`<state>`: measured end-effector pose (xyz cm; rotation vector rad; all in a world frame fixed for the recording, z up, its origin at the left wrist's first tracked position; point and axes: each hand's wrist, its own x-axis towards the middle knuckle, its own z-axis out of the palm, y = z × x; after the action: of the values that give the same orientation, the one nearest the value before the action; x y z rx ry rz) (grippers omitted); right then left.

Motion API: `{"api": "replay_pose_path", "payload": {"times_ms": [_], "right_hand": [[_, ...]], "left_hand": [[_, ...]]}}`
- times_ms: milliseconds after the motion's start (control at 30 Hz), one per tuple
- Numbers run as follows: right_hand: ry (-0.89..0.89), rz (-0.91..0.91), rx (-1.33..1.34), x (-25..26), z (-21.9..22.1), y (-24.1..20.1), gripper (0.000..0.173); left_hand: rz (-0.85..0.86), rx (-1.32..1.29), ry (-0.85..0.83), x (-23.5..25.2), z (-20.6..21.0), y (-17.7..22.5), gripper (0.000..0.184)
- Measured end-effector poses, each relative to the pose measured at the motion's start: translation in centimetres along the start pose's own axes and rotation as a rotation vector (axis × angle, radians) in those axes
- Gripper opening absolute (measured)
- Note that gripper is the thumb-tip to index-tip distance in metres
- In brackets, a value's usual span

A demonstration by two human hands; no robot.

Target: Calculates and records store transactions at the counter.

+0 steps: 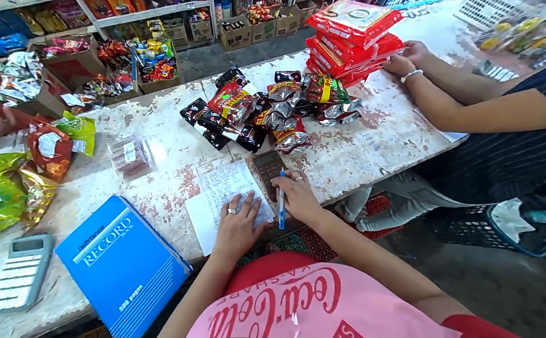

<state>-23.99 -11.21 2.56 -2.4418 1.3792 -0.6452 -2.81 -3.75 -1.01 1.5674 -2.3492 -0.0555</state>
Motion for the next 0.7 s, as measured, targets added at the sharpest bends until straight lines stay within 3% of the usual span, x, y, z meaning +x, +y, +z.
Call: {"api": "replay_pose_path", "payload": {"times_ms": [167, 300, 533, 700], "right_hand": [[0.124, 0.023, -0.021, -1.2, -1.2, 2.1, 0.021], [0.104, 0.031, 0.047, -2.5, -1.4, 3.4, 0.027], [0.1, -0.029, 0.077, -1.2, -0.4, 1.0, 0.023], [-0.038, -0.059, 0.056, -1.0, -0.1, -0.7, 0.024]], "left_hand": [[-0.001, 0.015, -0.025, 0.0, -0.2, 0.0, 0.072], [0.001, 0.019, -0.018, 0.0, -0.1, -0.1, 0.075], [0.01, -0.009, 0.006, 0.0, 0.0, -0.2, 0.075], [0.007, 0.001, -0.004, 0.0, 0.0, -0.1, 0.074]]}}
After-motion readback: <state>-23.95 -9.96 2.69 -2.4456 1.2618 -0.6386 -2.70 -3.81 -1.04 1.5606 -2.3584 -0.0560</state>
